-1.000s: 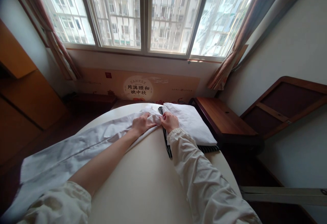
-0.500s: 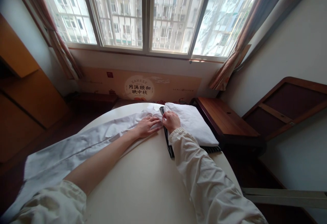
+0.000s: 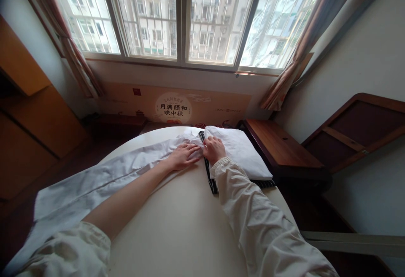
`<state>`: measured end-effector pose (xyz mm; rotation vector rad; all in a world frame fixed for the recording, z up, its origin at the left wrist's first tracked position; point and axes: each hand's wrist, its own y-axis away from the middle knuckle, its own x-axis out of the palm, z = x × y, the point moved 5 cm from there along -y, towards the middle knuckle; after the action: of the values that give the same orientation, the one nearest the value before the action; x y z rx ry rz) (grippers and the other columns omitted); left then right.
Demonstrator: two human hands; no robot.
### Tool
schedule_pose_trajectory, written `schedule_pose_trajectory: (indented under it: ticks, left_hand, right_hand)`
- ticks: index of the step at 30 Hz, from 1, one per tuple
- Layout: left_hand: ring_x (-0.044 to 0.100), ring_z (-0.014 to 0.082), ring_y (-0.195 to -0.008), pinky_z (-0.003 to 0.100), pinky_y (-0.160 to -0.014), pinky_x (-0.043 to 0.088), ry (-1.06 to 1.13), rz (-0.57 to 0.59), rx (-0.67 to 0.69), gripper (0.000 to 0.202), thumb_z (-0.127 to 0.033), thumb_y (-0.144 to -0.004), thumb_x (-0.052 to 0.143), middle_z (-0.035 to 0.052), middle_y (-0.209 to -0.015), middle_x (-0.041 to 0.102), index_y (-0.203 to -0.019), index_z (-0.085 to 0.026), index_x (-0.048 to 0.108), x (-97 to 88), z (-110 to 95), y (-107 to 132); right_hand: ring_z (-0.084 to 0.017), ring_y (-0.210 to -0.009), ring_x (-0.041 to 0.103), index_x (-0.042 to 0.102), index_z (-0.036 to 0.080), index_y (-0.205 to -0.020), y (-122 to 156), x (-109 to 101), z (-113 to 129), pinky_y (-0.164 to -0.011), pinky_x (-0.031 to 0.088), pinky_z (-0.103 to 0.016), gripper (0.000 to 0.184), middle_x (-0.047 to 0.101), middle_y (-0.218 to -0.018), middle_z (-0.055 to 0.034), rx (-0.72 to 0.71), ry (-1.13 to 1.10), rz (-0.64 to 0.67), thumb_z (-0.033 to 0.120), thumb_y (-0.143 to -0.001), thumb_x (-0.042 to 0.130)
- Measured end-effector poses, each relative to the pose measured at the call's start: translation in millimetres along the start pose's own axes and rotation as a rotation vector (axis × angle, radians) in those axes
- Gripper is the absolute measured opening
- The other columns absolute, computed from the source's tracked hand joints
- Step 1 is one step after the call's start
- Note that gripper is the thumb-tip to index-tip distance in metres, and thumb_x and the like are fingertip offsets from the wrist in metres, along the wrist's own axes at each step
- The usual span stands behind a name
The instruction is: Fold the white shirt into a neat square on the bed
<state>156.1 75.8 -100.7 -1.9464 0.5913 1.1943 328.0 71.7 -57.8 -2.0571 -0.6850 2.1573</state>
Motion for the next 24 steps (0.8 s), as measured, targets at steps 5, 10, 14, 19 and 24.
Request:
schedule_pose_trajectory:
  ticks: [5,10,14,19,24]
  left_hand:
    - [0.051,0.0341,-0.143,0.050,-0.125,0.032,-0.083,0.037,0.044,0.064,-0.070,-0.106,0.045,0.0100,-0.160,0.056,-0.156,-0.033,0.059,3.3,1.1,0.8]
    - [0.053,0.0336,-0.135,0.048,-0.122,0.033,-0.070,0.036,0.015,0.069,-0.075,-0.102,0.047,0.0083,-0.152,0.061,-0.158,-0.036,0.057,-0.6,-0.5,-0.1]
    - [0.053,0.0356,-0.131,0.048,-0.118,0.035,-0.065,0.035,-0.014,0.076,-0.079,-0.099,0.049,0.0095,-0.146,0.063,-0.163,-0.037,0.050,-4.0,-4.1,-2.7]
    - [0.054,0.0363,-0.130,0.049,-0.118,0.036,-0.075,0.023,-0.027,0.078,-0.079,-0.098,0.051,0.0098,-0.143,0.064,-0.163,-0.037,0.050,-4.9,-5.2,-2.3]
    - [0.056,0.0342,-0.130,0.048,-0.119,0.037,-0.088,-0.033,0.010,0.073,-0.072,-0.097,0.059,0.0105,-0.142,0.065,-0.158,-0.032,0.055,-5.9,-7.7,-0.7]
  right_hand:
    - [-0.032,-0.106,0.061,0.075,0.017,-0.094,0.1,-1.5,-5.7,-0.096,0.038,-0.043,0.014,0.074,-0.108,-0.0152,0.024,0.083,-0.023,0.024,-0.097,0.063]
    - [-0.030,-0.097,0.061,0.072,0.016,-0.101,0.4,-3.8,-3.5,-0.096,0.037,-0.043,0.020,0.073,-0.105,-0.0150,-0.019,0.104,-0.103,0.017,-0.103,0.052]
    - [-0.030,-0.096,0.063,0.071,0.017,-0.102,1.7,-2.2,-5.2,-0.094,0.037,-0.043,0.022,0.073,-0.106,-0.0156,-0.007,0.063,-0.110,0.015,-0.104,0.048]
    - [-0.031,-0.100,0.066,0.071,0.018,-0.101,2.0,-1.6,-9.6,-0.094,0.039,-0.043,0.016,0.074,-0.107,-0.0159,0.090,-0.024,-0.096,0.021,-0.103,0.055]
    - [-0.031,-0.098,0.069,0.074,0.020,-0.086,0.2,4.9,-22.3,-0.094,0.044,-0.044,0.018,0.076,-0.102,-0.0138,0.261,-0.099,-0.035,0.034,-0.095,0.069]
